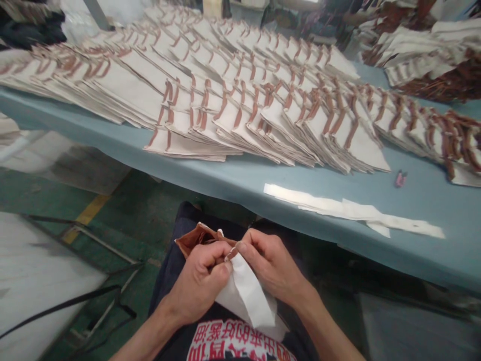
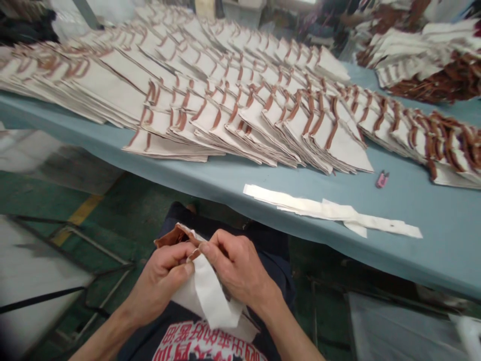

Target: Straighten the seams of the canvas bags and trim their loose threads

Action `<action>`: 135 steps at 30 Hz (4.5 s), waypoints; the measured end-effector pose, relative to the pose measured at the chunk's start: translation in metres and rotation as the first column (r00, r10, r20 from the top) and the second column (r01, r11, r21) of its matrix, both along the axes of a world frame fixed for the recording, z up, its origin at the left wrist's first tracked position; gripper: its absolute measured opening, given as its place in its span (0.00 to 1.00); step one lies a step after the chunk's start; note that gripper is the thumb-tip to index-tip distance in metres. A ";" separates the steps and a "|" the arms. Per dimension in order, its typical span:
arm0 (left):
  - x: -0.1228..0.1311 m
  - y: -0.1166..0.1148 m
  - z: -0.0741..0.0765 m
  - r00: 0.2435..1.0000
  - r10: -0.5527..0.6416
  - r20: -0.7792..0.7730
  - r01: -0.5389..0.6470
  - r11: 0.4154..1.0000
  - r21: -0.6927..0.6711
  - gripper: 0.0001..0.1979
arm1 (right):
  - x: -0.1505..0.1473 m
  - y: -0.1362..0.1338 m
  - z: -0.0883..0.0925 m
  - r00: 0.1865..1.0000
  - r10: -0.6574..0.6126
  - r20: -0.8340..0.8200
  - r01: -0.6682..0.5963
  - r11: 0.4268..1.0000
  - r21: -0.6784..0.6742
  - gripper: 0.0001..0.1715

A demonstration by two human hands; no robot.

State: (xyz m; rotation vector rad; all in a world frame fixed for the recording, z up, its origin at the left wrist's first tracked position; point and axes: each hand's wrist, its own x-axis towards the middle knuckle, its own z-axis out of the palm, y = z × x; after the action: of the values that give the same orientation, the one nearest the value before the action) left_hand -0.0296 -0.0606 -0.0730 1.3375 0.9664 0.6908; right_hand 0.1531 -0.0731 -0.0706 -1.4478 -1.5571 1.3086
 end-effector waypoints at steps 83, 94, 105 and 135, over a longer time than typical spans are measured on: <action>-0.022 0.054 0.057 0.878 -0.427 -0.215 0.463 0.871 0.162 0.24 | 0.010 0.032 0.059 0.891 0.304 0.337 -0.439 0.768 0.466 0.10; -0.035 0.016 0.046 0.861 -0.320 -0.395 0.456 0.830 0.323 0.19 | 0.019 0.038 0.023 0.907 0.401 0.131 -0.414 0.789 0.453 0.19; -0.067 0.014 0.034 0.888 -0.088 -0.451 0.388 0.670 0.633 0.20 | 0.022 0.027 -0.005 0.943 0.283 0.173 -0.332 0.800 0.500 0.05; -0.015 0.070 0.071 0.865 -0.438 -0.246 0.502 0.743 0.443 0.05 | 0.035 0.030 0.068 0.943 0.263 0.204 -0.321 0.881 0.346 0.08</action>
State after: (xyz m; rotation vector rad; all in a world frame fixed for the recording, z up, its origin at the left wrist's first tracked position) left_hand -0.0441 0.0098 -0.0021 2.0162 0.5061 0.4704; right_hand 0.1877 -0.0431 -0.0028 -1.1186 -2.0635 0.9972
